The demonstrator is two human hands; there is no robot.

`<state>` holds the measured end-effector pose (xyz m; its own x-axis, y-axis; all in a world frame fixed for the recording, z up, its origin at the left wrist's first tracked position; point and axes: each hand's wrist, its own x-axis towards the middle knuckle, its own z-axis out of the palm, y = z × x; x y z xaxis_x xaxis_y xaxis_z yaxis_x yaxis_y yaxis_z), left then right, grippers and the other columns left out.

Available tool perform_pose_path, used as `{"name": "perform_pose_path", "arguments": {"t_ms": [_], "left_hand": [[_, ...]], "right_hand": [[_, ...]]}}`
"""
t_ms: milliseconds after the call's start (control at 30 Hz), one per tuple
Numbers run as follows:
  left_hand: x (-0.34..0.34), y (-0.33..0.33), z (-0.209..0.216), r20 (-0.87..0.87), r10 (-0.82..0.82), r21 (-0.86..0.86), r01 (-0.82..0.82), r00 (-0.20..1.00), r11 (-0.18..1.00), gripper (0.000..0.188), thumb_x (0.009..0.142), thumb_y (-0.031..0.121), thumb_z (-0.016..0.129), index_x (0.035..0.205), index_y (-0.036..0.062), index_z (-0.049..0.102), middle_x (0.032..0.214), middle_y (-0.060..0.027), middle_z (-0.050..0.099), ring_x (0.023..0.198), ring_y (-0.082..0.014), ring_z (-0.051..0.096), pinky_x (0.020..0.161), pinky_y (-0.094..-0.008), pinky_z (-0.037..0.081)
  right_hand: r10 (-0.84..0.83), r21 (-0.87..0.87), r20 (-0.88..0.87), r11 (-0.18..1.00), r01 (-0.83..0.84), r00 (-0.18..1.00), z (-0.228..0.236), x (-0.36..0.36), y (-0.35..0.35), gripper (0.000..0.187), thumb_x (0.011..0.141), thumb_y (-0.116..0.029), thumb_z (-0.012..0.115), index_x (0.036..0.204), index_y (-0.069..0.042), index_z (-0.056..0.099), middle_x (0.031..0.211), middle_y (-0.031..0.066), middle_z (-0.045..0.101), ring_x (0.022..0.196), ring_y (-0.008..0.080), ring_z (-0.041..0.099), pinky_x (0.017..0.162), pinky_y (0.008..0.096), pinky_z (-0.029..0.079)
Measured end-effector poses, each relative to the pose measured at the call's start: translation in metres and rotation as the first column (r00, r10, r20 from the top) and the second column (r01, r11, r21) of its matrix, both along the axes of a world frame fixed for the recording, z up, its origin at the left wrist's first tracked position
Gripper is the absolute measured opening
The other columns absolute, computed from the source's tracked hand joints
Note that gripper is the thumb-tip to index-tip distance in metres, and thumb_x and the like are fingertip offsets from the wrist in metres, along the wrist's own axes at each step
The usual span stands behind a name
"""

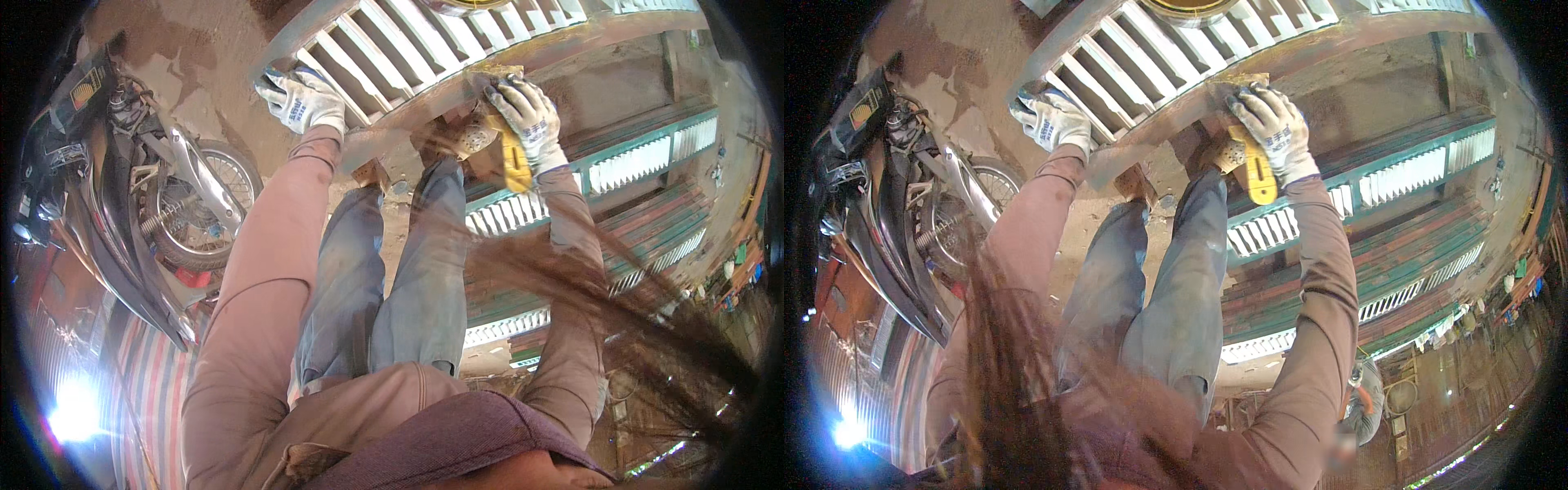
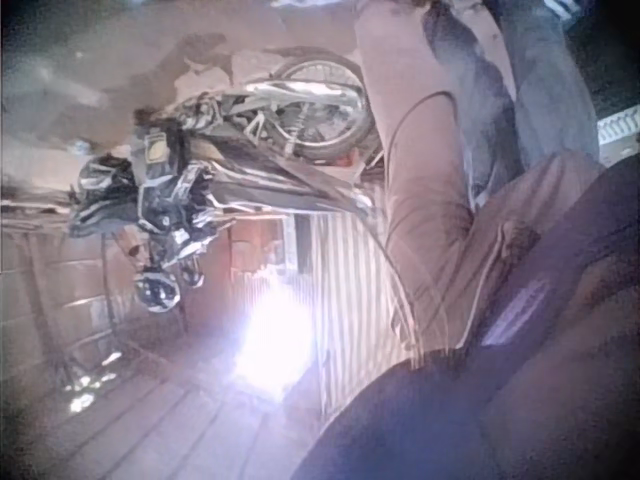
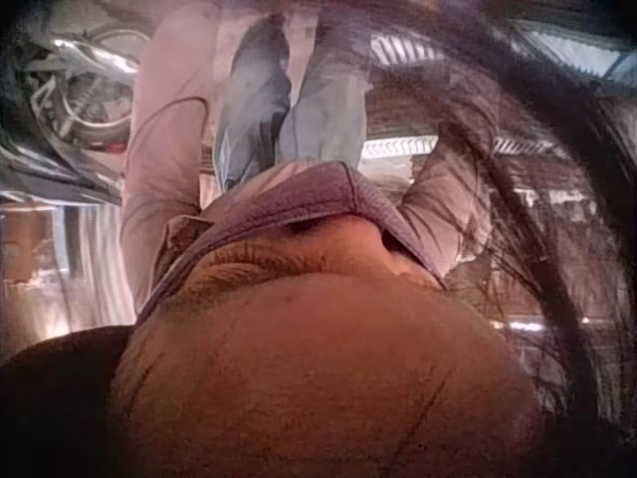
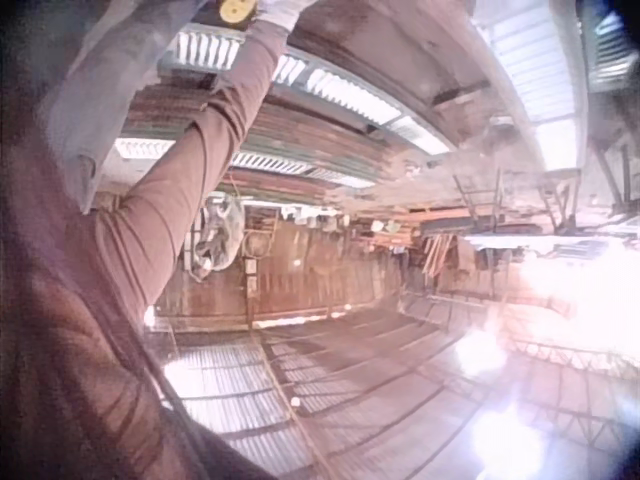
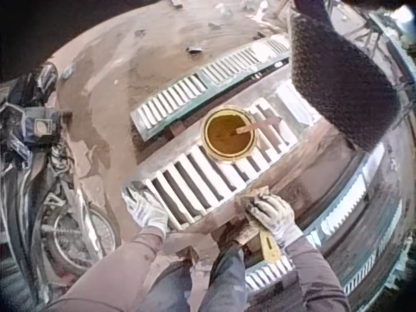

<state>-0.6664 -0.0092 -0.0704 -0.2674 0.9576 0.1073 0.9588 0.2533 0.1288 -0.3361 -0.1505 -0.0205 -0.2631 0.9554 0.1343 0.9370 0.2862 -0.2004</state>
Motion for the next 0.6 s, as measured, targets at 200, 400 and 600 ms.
{"name": "perform_pose_path", "arguments": {"t_ms": [200,400,600], "left_hand": [[0.011,-0.003,0.015,0.039,0.015,-0.021,-0.015,0.999,1.000,0.057,0.095,0.029,0.043,0.143,0.0004,0.035,0.146,-0.0329,0.029,0.125,-0.0461,0.043,0.105,-0.0486,0.038],[-0.006,-0.001,0.003,-0.040,0.025,-0.073,-0.028,0.999,0.997,0.062,0.096,0.036,0.042,0.145,-0.0002,0.032,0.149,-0.0322,0.025,0.126,-0.0463,0.042,0.107,-0.0502,0.037],[0.008,0.001,0.019,0.074,0.045,-0.016,-0.044,0.996,0.999,0.059,0.095,0.032,0.043,0.138,-0.0088,0.039,0.146,-0.0340,0.029,0.127,-0.0470,0.041,0.106,-0.0498,0.038]], "right_hand": [[-0.065,-0.148,-0.105,0.988,0.049,0.992,0.015,-0.068,-0.053,0.036,0.077,-0.027,0.059,0.112,-0.024,0.066,0.119,-0.0005,0.061,0.110,0.0205,0.058,0.092,0.0386,0.050],[-0.583,-0.018,-0.012,0.813,0.583,0.813,0.018,-0.033,-0.014,0.036,0.079,-0.018,0.063,0.115,-0.019,0.066,0.112,0.0039,0.068,0.100,0.0229,0.065,0.085,0.0356,0.053],[-0.507,-0.072,0.081,0.856,0.512,0.858,0.009,-0.062,-0.005,0.035,0.078,-0.015,0.062,0.112,-0.022,0.067,0.112,0.0016,0.069,0.100,0.0208,0.066,0.084,0.0334,0.054]]}}
